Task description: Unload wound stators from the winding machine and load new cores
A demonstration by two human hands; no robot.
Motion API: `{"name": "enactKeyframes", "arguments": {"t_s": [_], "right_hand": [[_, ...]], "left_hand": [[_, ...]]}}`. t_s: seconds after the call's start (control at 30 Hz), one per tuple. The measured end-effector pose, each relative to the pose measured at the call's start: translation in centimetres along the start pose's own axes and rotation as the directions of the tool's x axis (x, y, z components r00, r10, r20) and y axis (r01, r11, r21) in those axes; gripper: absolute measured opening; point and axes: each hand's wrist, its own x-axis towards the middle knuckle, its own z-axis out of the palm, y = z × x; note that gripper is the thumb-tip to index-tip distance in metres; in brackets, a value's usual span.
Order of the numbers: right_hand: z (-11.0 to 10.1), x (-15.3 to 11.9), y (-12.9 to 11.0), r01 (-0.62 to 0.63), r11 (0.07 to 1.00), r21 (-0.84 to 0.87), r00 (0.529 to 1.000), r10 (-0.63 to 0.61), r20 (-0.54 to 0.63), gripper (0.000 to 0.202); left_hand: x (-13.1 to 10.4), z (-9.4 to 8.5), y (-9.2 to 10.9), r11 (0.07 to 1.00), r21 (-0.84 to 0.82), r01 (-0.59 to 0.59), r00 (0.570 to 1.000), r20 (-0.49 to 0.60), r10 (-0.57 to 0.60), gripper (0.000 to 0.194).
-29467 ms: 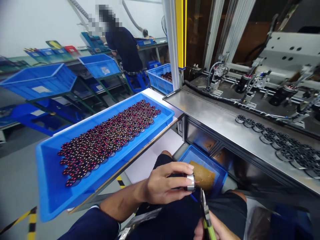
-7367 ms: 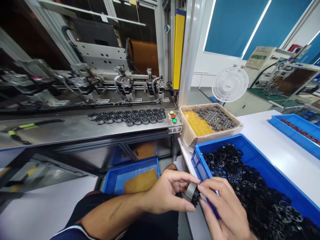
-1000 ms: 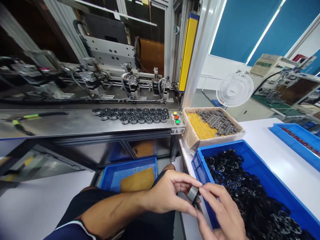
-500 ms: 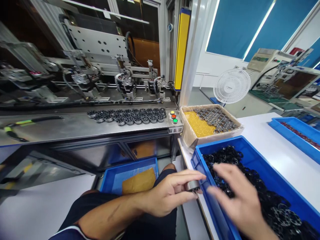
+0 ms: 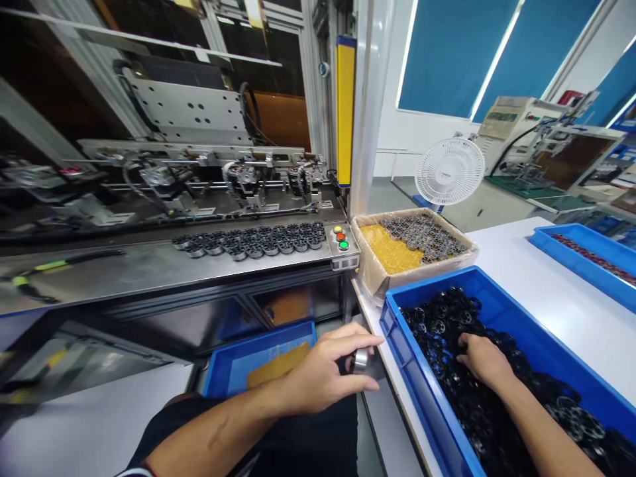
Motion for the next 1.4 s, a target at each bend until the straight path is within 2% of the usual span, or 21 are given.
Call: {"name": "enactKeyframes", "arguments": {"t_s": [0.1, 0.2, 0.27, 0.33, 0.43, 0.53, 0.6, 0.67, 0.73, 0.77, 0.83, 0.87, 0.93, 1.0, 1.07, 1.17, 1.4], "right_hand": [[0.0, 0.6, 0.6, 0.051, 0.998, 0.026, 0.999, -0.051, -0.007, 0.016], [0.5, 1.3, 0.8, 0.082, 0.995, 0.055, 0.996, -0.079, -0.051, 0.014], [0.9, 1.6, 0.7, 0.107, 0.991, 0.076, 0.99, -0.099, -0.103, 0.017], [1.3, 1.8, 0.6, 0.14, 0.986, 0.091, 0.981, -0.125, -0.151, 0.023], [1.5, 1.9, 0.7, 0.174, 0.98, 0.098, 0.968, -0.152, -0.198, 0.029], [0.4, 2.0, 1.0, 0.2, 0.974, 0.105, 0.951, -0.167, -0.259, 0.022], [-1.2, 1.4, 0.4, 0.222, 0.969, 0.109, 0.925, -0.174, -0.338, 0.025], [-3.3, -0.4, -1.5, 0.259, 0.96, 0.108, 0.873, -0.185, -0.452, 0.04], [-5.4, -3.7, -5.0, 0.348, 0.933, 0.092, 0.771, -0.229, -0.594, 0.054], [-6.3, -5.7, -7.1, 0.454, 0.888, 0.069, 0.642, -0.273, -0.716, 0.049], [-7.6, -9.9, -11.4, 0.59, 0.806, -0.043, 0.456, -0.376, -0.807, 0.035], [-8.0, -11.7, -13.4, 0.648, 0.754, -0.109, 0.377, -0.442, -0.814, 0.029], [-8.5, -14.2, -16.2, 0.722, 0.674, -0.157, 0.301, -0.51, -0.805, 0.024], [-8.7, -15.2, -17.4, 0.754, 0.633, -0.177, 0.256, -0.531, -0.808, 0.024], [-8.9, -15.2, -17.5, 0.766, 0.616, -0.184, 0.228, -0.529, -0.818, 0.026], [-8.9, -14.6, -16.9, 0.773, 0.608, -0.184, 0.229, -0.537, -0.812, 0.026], [-8.6, -13.8, -16.1, 0.804, 0.57, -0.17, 0.233, -0.565, -0.791, 0.029]], "left_hand": [[-0.1, -0.4, 0.3, 1.0, -0.006, -0.019, 0.999, -0.038, 0.019, 0.059], [-0.1, -0.6, 0.4, 0.987, -0.155, 0.04, 0.998, -0.051, -0.048, 0.056], [-0.1, -0.5, 0.4, 0.927, -0.349, 0.135, 0.989, -0.002, -0.145, 0.063], [-0.1, -0.4, 0.1, 0.83, -0.518, 0.209, 0.975, 0.043, -0.219, 0.07], [-0.1, -0.5, -0.3, 0.761, -0.602, 0.243, 0.962, 0.049, -0.269, 0.07], [-0.3, -1.0, -0.5, 0.748, -0.616, 0.248, 0.962, 0.066, -0.265, 0.068], [-0.4, -1.3, -0.4, 0.739, -0.64, 0.211, 0.971, 0.051, -0.234, 0.067], [-0.5, -1.2, -0.1, 0.734, -0.657, 0.174, 0.979, 0.038, -0.198, 0.072], [-0.4, -0.9, 0.1, 0.729, -0.661, 0.178, 0.981, 0.062, -0.183, 0.077], [-0.4, -0.6, 0.2, 0.727, -0.657, 0.197, 0.978, 0.084, -0.188, 0.077], [-0.1, 0.2, 0.3, 0.719, -0.649, 0.247, 0.968, 0.132, -0.214, 0.076], [0.0, 0.6, 0.4, 0.709, -0.651, 0.271, 0.962, 0.153, -0.227, 0.077], [0.1, 1.4, 0.4, 0.676, -0.671, 0.304, 0.952, 0.187, -0.243, 0.079], [0.3, 2.0, 0.5, 0.638, -0.696, 0.329, 0.944, 0.214, -0.252, 0.08], [0.3, 2.4, 0.5, 0.612, -0.707, 0.356, 0.934, 0.24, -0.266, 0.079], [0.3, 2.7, 0.6, 0.594, -0.714, 0.37, 0.927, 0.245, -0.284, 0.079], [-0.1, 2.5, 0.6, 0.646, -0.681, 0.346, 0.936, 0.205, -0.285, 0.084]]}}
